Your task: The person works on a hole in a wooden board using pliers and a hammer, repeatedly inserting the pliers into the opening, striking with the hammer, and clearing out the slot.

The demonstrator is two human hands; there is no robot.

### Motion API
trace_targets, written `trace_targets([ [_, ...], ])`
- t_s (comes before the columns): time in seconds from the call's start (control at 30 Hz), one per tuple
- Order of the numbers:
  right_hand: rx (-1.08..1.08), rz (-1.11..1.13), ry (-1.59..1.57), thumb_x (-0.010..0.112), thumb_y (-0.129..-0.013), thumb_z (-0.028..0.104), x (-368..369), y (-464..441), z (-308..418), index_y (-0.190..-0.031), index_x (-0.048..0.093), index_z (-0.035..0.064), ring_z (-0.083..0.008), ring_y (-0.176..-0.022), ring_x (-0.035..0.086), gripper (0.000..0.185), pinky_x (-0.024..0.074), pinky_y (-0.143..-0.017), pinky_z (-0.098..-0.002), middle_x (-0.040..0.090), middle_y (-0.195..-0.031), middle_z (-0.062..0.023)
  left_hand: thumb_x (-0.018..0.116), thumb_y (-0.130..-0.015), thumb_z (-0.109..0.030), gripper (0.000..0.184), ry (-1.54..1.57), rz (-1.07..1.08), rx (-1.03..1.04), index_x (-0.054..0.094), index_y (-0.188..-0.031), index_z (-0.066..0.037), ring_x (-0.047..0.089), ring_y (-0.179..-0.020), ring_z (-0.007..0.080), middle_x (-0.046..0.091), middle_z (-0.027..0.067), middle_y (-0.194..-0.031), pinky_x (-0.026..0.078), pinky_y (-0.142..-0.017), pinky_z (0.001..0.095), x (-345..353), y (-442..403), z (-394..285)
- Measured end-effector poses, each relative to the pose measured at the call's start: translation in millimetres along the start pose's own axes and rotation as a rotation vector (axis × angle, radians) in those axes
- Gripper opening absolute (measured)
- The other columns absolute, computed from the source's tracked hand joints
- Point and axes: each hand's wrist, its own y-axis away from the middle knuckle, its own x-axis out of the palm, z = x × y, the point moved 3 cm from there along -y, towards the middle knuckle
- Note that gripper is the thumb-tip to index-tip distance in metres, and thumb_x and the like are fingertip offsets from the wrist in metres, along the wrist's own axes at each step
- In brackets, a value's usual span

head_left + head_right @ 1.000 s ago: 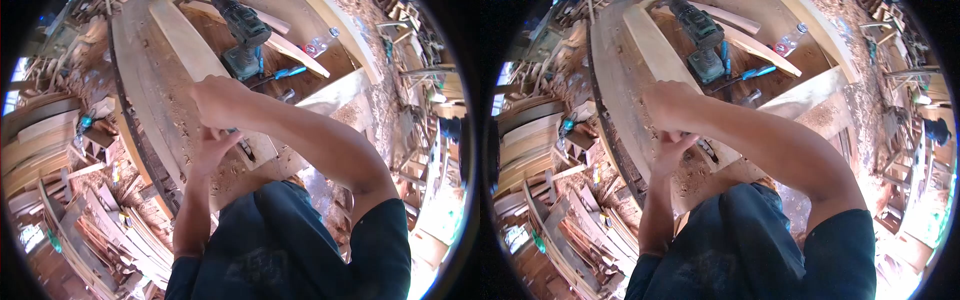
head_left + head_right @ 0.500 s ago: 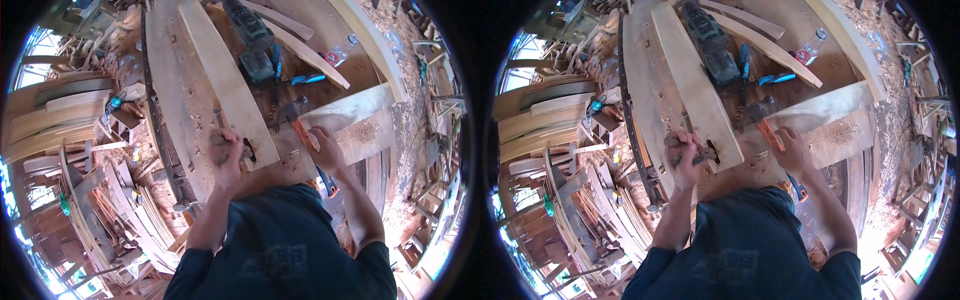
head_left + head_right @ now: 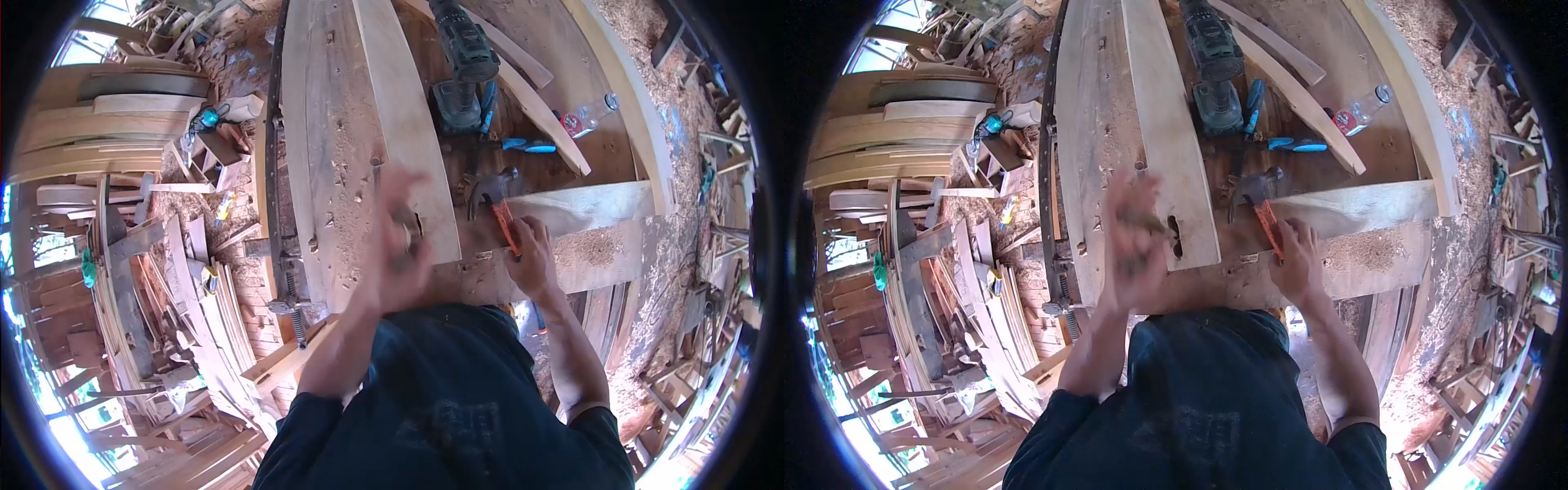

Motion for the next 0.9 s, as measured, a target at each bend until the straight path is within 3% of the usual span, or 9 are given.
trace_targets([
  [0.1, 0.022, 0.0, -0.053, 0.065, -0.071, -0.004, 1.4, -1.1, -6.5, -0.129, 0.057, 0.0023, -0.0429, -0.119, 0.05, 0.059, 0.0443, -0.102, -0.0486, 0.053, -0.129, -0.0218, 0.058, -0.075, 0.005, 0.098, -0.005, 0.078, 0.146, 0.011, -0.16, -0.013, 0.052, -0.123, 0.0283, 0.051, 0.0181, -0.135, 0.05, -0.092, 0.0351, -19.6, 20.1, -26.4],
  [0.17, 0.009, -0.011, -0.048, 0.063, -0.071, -0.005, 1.4, 0.1, -7.1, -0.129, 0.057, 0.0024, -0.0426, -0.118, 0.052, 0.059, 0.045, -0.101, -0.0482, 0.054, -0.127, -0.022, 0.057, -0.077, 0.004, 0.083, 0.639, -0.24, -0.183, 0.029, -0.153, -0.011, 0.057, -0.111, 0.0254, 0.055, 0.0153, -0.128, 0.051, -0.089, 0.0359, -27.7, 11.7, -38.2],
  [0.3, 0.054, 0.045, -0.108, 0.062, -0.072, -0.006, -3.0, -9.0, -16.8, -0.13, 0.059, 0.0041, -0.0417, -0.116, 0.055, 0.059, 0.0469, -0.099, -0.0464, 0.057, -0.125, -0.0218, 0.059, -0.084, -0.002, 0.077, 0.454, -0.579, -0.795, 0.031, -0.154, -0.019, 0.061, -0.101, 0.0227, 0.058, 0.0115, -0.114, 0.058, -0.078, 0.036, -71.3, 24.0, 53.9],
  [0.43, 0.021, 0.029, -0.053, 0.062, -0.074, -0.004, -10.4, -12.9, -14.7, -0.129, 0.061, 0.0066, -0.0408, -0.114, 0.056, 0.056, 0.0481, -0.098, -0.0446, 0.059, -0.123, -0.0205, 0.064, -0.087, -0.012, 0.065, 0.042, -0.439, -1.065, 0.042, -0.148, -0.015, 0.061, -0.101, 0.0241, 0.059, 0.0124, -0.117, 0.055, -0.08, 0.0389, -71.2, 62.6, 168.7],
  [0.47, 0.02, 0.035, -0.051, 0.063, -0.074, -0.004, -12.3, -14.3, -14.5, -0.128, 0.062, 0.0068, -0.0407, -0.114, 0.056, 0.056, 0.048, -0.099, -0.0444, 0.059, -0.123, -0.0203, 0.066, -0.088, -0.015, 0.064, -0.07, -0.374, -1.087, 0.043, -0.147, -0.015, 0.062, -0.104, 0.0261, 0.059, 0.014, -0.119, 0.054, -0.082, 0.041, -67.2, 66.9, 185.1],
  [0.57, 0.049, 0.056, -0.102, 0.064, -0.073, -0.002, -9.9, -18.6, -29.5, -0.126, 0.063, 0.0069, -0.0405, -0.113, 0.057, 0.053, 0.0485, -0.097, -0.0442, 0.06, -0.12, -0.0198, 0.071, -0.087, -0.026, 0.064, -1.126, -0.349, -0.506, 0.044, -0.142, -0.005, 0.064, -0.099, 0.0314, 0.065, 0.0148, -0.112, 0.051, -0.085, 0.0461, -49.1, 56.4, 189.1],
  [0.6, 0.063, 0.067, -0.13, 0.065, -0.073, -0.001, -8.2, -18.5, -34.7, -0.125, 0.064, 0.0068, -0.0405, -0.112, 0.057, 0.053, 0.0488, -0.097, -0.0442, 0.061, -0.119, -0.0196, 0.074, -0.086, -0.032, 0.061, -1.025, -0.266, -0.605, 0.052, -0.134, -0.004, 0.06, -0.118, 0.0423, 0.058, 0.0234, -0.135, 0.042, -0.102, 0.0551, -46.2, 31.1, 157.0],
  [0.7, 0.032, 0.045, -0.187, 0.066, -0.072, 0.001, -13.4, -21.1, -31.4, -0.122, 0.065, 0.0059, -0.0408, -0.109, 0.058, 0.051, 0.0494, -0.094, -0.0445, 0.062, -0.114, -0.02, 0.077, -0.084, -0.032, 0.056, -0.728, 0.159, -0.821, 0.059, -0.126, -0.001, 0.063, -0.114, 0.0401, 0.062, 0.0219, -0.129, 0.045, -0.101, 0.0524, -38.3, -1.9, 156.6],
  [0.9, 0.042, 0.005, -0.29, 0.066, -0.071, 0.0, -10.6, -16.8, -37.8, -0.116, 0.067, 0.0045, -0.0397, -0.103, 0.06, 0.045, 0.05, -0.089, -0.0447, 0.062, -0.106, -0.0194, 0.078, -0.081, -0.027, 0.046, -0.948, 0.19, -0.643, 0.066, -0.118, -0.002, 0.067, -0.105, 0.04, 0.07, 0.0225, -0.108, 0.052, -0.092, 0.0466, -30.9, -2.8, 192.6],
])
